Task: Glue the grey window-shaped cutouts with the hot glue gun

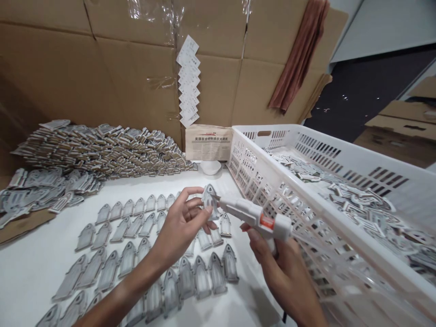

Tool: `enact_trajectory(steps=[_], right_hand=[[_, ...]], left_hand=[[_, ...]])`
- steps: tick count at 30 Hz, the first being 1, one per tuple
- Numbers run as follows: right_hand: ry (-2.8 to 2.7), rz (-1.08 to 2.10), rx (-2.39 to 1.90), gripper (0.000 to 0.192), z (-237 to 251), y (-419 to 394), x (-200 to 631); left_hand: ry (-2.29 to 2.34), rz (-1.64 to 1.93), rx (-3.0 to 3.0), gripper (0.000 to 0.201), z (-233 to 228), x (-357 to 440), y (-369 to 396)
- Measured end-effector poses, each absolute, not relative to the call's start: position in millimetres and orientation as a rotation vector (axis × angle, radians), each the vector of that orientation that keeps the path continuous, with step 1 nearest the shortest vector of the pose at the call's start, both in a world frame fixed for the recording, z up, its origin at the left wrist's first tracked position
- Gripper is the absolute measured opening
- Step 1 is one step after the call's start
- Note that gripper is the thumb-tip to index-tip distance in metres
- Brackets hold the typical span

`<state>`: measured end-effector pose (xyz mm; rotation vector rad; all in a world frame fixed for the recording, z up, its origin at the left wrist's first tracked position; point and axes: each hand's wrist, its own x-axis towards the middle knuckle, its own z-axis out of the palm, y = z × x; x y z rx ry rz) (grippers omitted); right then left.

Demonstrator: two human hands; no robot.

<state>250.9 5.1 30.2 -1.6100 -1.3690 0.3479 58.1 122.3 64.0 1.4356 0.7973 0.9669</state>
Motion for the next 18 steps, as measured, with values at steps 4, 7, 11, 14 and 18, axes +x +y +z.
enact_trajectory(steps=[4, 7, 11, 14, 18], right_hand=[[-1.386, 0.303, -1.613, 0.044, 28, 6, 251], [-1.381, 0.259, -1.625, 0.043, 28, 7, 248], [-1.354, 0.221, -1.63, 0.044, 28, 9, 244], [-1.367, 0.232, -1.592, 0.04, 28, 8, 241], [-1.428, 0.164, -1.563, 0.033, 32, 3, 240]], left_hand=[[0.801, 0.972, 1.431, 0.042, 64, 58, 123], [0.795, 0.976, 1.433, 0.041, 64, 58, 123], [0.811, 0.984, 1.444, 0.04, 64, 57, 124], [0.818, 1.011, 1.462, 0.037, 64, 56, 124], [0.864, 1.061, 1.681, 0.031, 61, 51, 124]])
